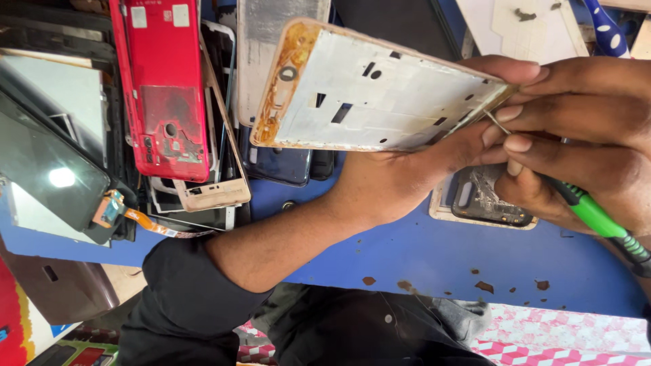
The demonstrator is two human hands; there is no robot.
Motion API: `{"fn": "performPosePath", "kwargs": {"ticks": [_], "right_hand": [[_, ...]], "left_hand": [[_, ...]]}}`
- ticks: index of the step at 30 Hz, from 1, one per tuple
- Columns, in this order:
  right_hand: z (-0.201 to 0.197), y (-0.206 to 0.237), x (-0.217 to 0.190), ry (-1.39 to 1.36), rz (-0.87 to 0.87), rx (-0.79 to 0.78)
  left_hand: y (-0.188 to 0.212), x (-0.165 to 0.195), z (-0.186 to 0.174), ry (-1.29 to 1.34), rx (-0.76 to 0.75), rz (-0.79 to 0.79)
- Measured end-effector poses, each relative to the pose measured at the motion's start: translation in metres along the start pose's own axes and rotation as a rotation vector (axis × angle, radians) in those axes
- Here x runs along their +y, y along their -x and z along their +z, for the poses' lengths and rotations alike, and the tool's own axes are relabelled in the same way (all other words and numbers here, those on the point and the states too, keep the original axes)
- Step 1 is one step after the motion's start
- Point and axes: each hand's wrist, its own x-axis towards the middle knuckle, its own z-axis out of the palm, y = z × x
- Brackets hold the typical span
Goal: The person uses a screwdriver to remove screws from the back cover of a white smartphone. The back cover is held in the left hand while the right hand operates the tool. The work is performed over a blue table cluttered with other phone parts.
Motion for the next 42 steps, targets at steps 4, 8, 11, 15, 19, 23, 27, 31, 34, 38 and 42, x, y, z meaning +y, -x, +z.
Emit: {"fn": "performPosePath", "kwargs": {"ticks": [4, 8, 11, 15, 19, 23, 27, 31, 34, 38, 42], "right_hand": [[-0.001, 0.003, -0.001, -0.021, -0.007, 0.026], [0.003, -0.013, -0.013, 0.006, 0.1, 0.068], [0.01, -0.021, -0.02, 0.033, 0.272, 0.095], [0.004, -0.014, -0.014, 0.008, 0.255, 0.06], [0.004, -0.003, -0.006, -0.051, 0.124, 0.112], [0.006, -0.01, -0.006, -0.059, 0.117, 0.14], [0.005, -0.016, -0.013, -0.088, 0.115, 0.115], [0.014, 0.007, -0.018, -1.009, 1.033, -0.067], [0.019, 0.034, -0.016, -1.129, 0.984, -0.074], [0.019, 0.044, -0.014, -1.02, 0.987, -0.064], [0.014, 0.017, -0.012, -0.279, 0.602, -0.155]], "left_hand": [[0.0, 0.0, 0.001, 0.037, -0.023, 0.048], [-0.002, -0.001, 0.002, 0.187, 0.007, -0.024], [-0.004, -0.003, 0.003, 0.2, 0.019, 0.018], [-0.002, -0.008, 0.002, 0.079, 0.06, 0.072], [0.0, -0.011, -0.002, -0.039, 0.054, 0.193], [0.0, -0.009, 0.001, 0.101, 0.099, 0.113], [-0.001, -0.003, 0.004, 0.103, 0.136, 0.081], [-0.002, 0.0, 0.005, 0.11, 0.133, 0.09], [-0.002, -0.001, 0.005, 0.095, 0.144, 0.109], [0.0, -0.005, 0.002, 0.093, 0.161, 0.1], [0.001, -0.009, -0.001, 0.031, 0.155, 0.172]]}}
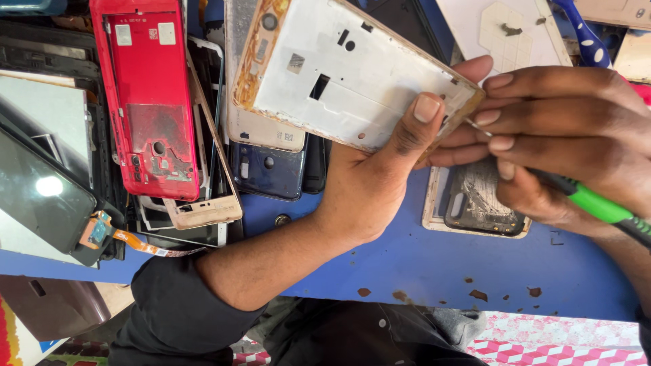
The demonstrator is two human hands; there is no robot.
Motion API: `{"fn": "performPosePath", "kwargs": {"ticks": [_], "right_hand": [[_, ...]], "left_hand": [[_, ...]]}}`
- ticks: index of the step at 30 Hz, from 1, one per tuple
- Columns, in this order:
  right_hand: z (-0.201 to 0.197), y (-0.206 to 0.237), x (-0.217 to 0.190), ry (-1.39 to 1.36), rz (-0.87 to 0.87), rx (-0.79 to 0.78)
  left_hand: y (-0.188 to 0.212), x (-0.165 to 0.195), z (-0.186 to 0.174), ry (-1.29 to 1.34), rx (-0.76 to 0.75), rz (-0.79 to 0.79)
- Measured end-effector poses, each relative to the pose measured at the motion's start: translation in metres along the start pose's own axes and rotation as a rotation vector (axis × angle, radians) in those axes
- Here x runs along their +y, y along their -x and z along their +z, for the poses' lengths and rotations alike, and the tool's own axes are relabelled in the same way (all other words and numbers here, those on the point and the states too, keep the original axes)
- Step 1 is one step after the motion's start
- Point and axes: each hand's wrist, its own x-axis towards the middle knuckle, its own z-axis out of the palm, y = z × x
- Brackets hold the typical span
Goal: The person uses a screwdriver to remove screws from the back cover of a white smartphone. The back cover is held in the left hand while the right hand operates the tool. The work is performed over a blue table cluttered with other phone parts.
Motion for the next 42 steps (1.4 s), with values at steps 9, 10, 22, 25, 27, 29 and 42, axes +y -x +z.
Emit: {"fn": "performPosePath", "kwargs": {"ticks": [9, 10, 22, 25, 27, 29, 42], "right_hand": [[-0.008, -0.015, -0.006, 0.047, -0.489, 0.22], [-0.008, -0.013, -0.004, 0.093, -0.476, 0.218], [-0.013, -0.023, -0.022, 0.149, -0.331, 0.174], [-0.019, -0.03, -0.025, 0.182, -0.501, 0.154], [-0.02, -0.032, -0.027, 0.246, -0.569, 0.127], [-0.018, -0.029, -0.03, 0.257, -0.328, 0.09], [-0.019, -0.017, -0.012, 0.191, -0.496, 0.176]], "left_hand": [[0.006, 0.0, -0.001, 0.025, -0.021, -0.01], [0.006, 0.0, -0.001, 0.015, -0.025, -0.002], [0.006, 0.0, -0.003, 0.017, -0.072, 0.011], [0.007, 0.0, -0.003, 0.022, -0.072, 0.002], [0.007, 0.001, -0.003, 0.026, -0.081, 0.003], [0.007, 0.002, -0.002, 0.026, -0.091, -0.004], [0.006, 0.004, -0.002, 0.03, -0.102, -0.033]]}}
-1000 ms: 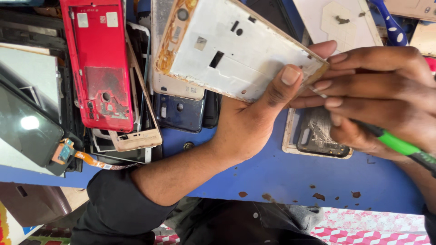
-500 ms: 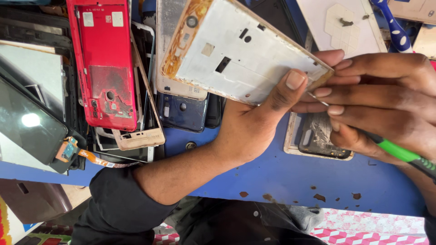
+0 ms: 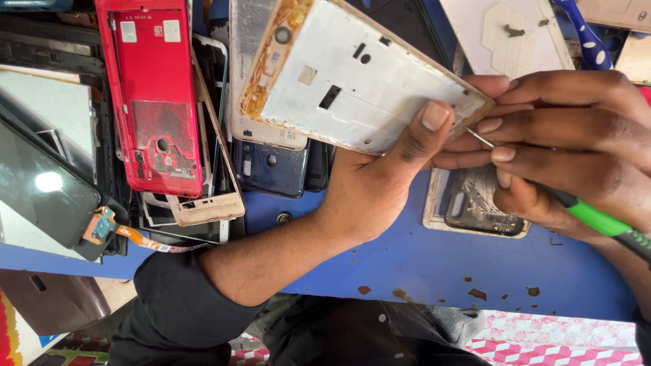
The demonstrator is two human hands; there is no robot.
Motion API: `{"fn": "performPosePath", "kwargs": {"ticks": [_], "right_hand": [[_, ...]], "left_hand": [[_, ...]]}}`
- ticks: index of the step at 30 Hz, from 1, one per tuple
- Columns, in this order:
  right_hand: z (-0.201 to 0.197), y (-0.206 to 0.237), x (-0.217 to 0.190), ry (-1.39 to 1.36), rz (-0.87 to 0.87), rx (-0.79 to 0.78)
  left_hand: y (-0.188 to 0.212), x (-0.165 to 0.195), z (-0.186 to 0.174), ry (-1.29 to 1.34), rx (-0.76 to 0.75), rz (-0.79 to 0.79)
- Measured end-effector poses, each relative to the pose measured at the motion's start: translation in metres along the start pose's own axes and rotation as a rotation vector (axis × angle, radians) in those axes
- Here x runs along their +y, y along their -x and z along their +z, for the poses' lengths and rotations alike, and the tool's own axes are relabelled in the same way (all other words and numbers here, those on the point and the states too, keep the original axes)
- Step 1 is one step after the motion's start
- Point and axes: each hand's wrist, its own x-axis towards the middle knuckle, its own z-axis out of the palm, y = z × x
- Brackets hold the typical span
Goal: The person uses a screwdriver to remove screws from the back cover of a white smartphone. The back cover is held in the left hand while the right hand operates the tool. The work is performed over a blue table cluttered with other phone parts.
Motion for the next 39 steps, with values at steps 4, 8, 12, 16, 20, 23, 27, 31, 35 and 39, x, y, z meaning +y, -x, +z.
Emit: {"fn": "performPosePath", "kwargs": {"ticks": [4, 8, 12, 16, 20, 23, 27, 31, 35, 39], "right_hand": [[0.004, 0.001, -0.002, -0.062, 0.027, 0.007], [0.0, 0.001, -0.004, 0.022, -0.009, -0.003], [-0.004, -0.009, -0.004, 0.069, -0.047, -0.039], [0.009, -0.008, -0.008, -0.157, 0.24, -0.085], [0.026, 0.018, -0.01, -0.365, 0.533, -0.074], [0.025, 0.036, -0.003, -0.076, 0.333, -0.022], [0.013, 0.037, 0.004, 0.023, 0.178, -0.008], [0.013, 0.024, -0.003, -0.029, 0.188, 0.033], [0.016, 0.017, -0.009, -0.238, 0.343, -0.082], [0.018, 0.016, -0.011, 0.038, 0.266, -0.075]], "left_hand": [[0.001, 0.001, 0.002, 0.015, -0.002, -0.017], [0.0, 0.002, 0.001, 0.043, -0.019, -0.046], [0.0, 0.003, 0.0, 0.063, -0.024, -0.065], [0.0, 0.002, 0.001, 0.099, -0.012, -0.073], [-0.001, 0.001, 0.002, 0.07, -0.007, -0.041], [-0.002, 0.0, 0.003, 0.069, -0.003, -0.033], [-0.001, -0.001, 0.003, 0.1, 0.031, -0.076], [0.0, -0.002, -0.001, 0.095, -0.001, -0.032], [0.0, -0.006, -0.002, 0.023, 0.011, 0.017], [-0.001, -0.007, -0.001, 0.035, 0.009, 0.013]]}}
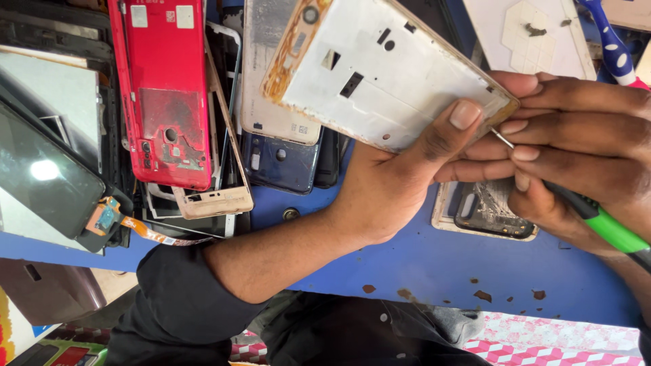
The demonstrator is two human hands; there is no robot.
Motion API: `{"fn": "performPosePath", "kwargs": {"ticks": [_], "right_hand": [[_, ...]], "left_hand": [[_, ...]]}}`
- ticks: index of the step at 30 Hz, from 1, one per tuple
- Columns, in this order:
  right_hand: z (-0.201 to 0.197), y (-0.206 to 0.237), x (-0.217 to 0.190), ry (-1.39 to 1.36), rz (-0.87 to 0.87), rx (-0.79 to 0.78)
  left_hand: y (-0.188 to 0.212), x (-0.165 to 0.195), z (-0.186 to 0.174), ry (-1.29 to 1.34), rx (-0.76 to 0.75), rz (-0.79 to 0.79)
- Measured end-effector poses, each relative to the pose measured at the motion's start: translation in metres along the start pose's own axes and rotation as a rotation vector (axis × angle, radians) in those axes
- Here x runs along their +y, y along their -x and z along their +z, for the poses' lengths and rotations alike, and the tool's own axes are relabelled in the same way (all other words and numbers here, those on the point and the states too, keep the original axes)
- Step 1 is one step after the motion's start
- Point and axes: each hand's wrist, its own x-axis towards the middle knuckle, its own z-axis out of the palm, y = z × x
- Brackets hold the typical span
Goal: The person uses a screwdriver to remove screws from the back cover of a white smartphone. The back cover is held in the left hand while the right hand operates the tool. The work is performed over a blue table cluttered with other phone parts.
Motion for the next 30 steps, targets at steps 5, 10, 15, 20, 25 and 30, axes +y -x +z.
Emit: {"fn": "performPosePath", "kwargs": {"ticks": [5, 10, 15, 20, 25, 30], "right_hand": [[0.003, -0.001, -0.004, -0.342, 0.076, -0.03], [0.002, 0.009, -0.001, -0.722, 0.508, -0.162], [0.005, 0.016, 0.006, -0.776, 0.599, -0.307], [-0.003, -0.004, -0.001, -0.756, 0.448, -0.231], [-0.02, -0.034, -0.001, -0.005, -0.328, 0.101], [-0.022, -0.035, -0.008, 0.04, -0.25, 0.089]], "left_hand": [[-0.001, 0.005, 0.003, 0.109, -0.027, -0.069], [-0.004, 0.008, 0.008, 0.12, 0.033, -0.139], [-0.004, 0.01, 0.005, 0.087, 0.023, -0.135], [-0.003, 0.007, 0.003, 0.06, 0.021, -0.097], [-0.006, 0.001, 0.002, 0.028, 0.031, -0.066], [-0.006, -0.002, 0.001, -0.003, 0.032, -0.054]]}}
